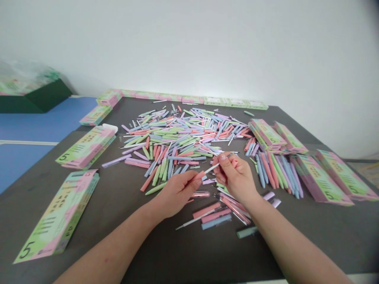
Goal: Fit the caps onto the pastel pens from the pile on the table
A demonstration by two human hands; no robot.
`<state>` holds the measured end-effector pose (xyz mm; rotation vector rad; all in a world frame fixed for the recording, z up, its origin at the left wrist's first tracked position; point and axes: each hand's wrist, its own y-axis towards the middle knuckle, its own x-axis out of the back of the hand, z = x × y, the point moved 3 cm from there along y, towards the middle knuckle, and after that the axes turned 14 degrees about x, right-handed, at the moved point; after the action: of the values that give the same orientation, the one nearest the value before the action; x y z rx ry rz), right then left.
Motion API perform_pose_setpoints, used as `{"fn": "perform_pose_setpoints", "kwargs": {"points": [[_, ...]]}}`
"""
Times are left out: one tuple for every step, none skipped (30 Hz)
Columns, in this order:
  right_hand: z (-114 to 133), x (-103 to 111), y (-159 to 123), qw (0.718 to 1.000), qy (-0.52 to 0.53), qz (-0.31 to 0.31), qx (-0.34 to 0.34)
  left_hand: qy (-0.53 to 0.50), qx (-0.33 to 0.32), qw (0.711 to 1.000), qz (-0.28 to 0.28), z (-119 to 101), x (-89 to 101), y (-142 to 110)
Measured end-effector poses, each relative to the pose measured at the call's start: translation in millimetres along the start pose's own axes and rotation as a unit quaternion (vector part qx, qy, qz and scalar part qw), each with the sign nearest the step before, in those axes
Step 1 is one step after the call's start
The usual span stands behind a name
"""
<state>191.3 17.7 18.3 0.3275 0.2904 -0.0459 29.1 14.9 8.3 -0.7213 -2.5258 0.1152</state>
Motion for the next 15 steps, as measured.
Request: {"fn": "perform_pose_setpoints", "kwargs": {"points": [[1,0,0,1.000,-0.003,-0.002,0.004,-0.001,-0.001,1.000,-0.001,-1,0.4,0],[2,-1,0,1.000,-0.005,-0.002,0.008,-0.001,-0.002,1.000,-0.003,-1,0.9,0],[3,-1,0,1.000,-0.006,-0.002,0.012,-0.001,-0.004,1.000,-0.005,-2,1.3,-1],[3,-1,-1,1.000,-0.008,-0.002,0.014,-0.001,-0.005,1.000,-0.006,-3,1.6,-1],[2,-1,-1,1.000,-0.009,-0.001,0.014,0.000,-0.005,1.000,-0.006,-3,1.8,-1],[1,-1,-1,1.000,-0.009,0.001,0.014,0.001,-0.005,1.000,-0.006,-3,1.8,-2],[0,-1,-1,1.000,-0.010,0.003,0.012,0.003,-0.004,1.000,-0.006,-3,1.8,-2],[-1,-1,-2,1.000,-0.008,0.004,0.011,0.006,-0.002,1.000,-0.007,-3,1.7,-2],[-3,-1,-2,1.000,-0.004,0.006,0.010,0.008,0.001,1.000,-0.008,-2,1.6,-2],[-4,-2,-2,1.000,0.001,0.008,0.010,0.010,0.003,1.000,-0.010,-2,1.4,-2],[-5,-2,-2,1.000,0.005,0.008,0.010,0.012,0.006,1.000,-0.012,-2,1.2,-2],[-6,-2,-2,1.000,0.009,0.006,0.009,0.014,0.008,1.000,-0.012,-1,0.9,-2],[-6,-3,-2,1.000,0.011,0.005,0.008,0.015,0.011,1.000,-0.012,-1,0.6,-1],[-7,-3,-3,1.000,0.011,0.004,0.005,0.015,0.012,1.000,-0.011,0,0.2,-1],[-8,-3,-3,1.000,0.010,0.004,0.003,0.013,0.014,1.000,-0.008,0,-0.2,-1]]}}
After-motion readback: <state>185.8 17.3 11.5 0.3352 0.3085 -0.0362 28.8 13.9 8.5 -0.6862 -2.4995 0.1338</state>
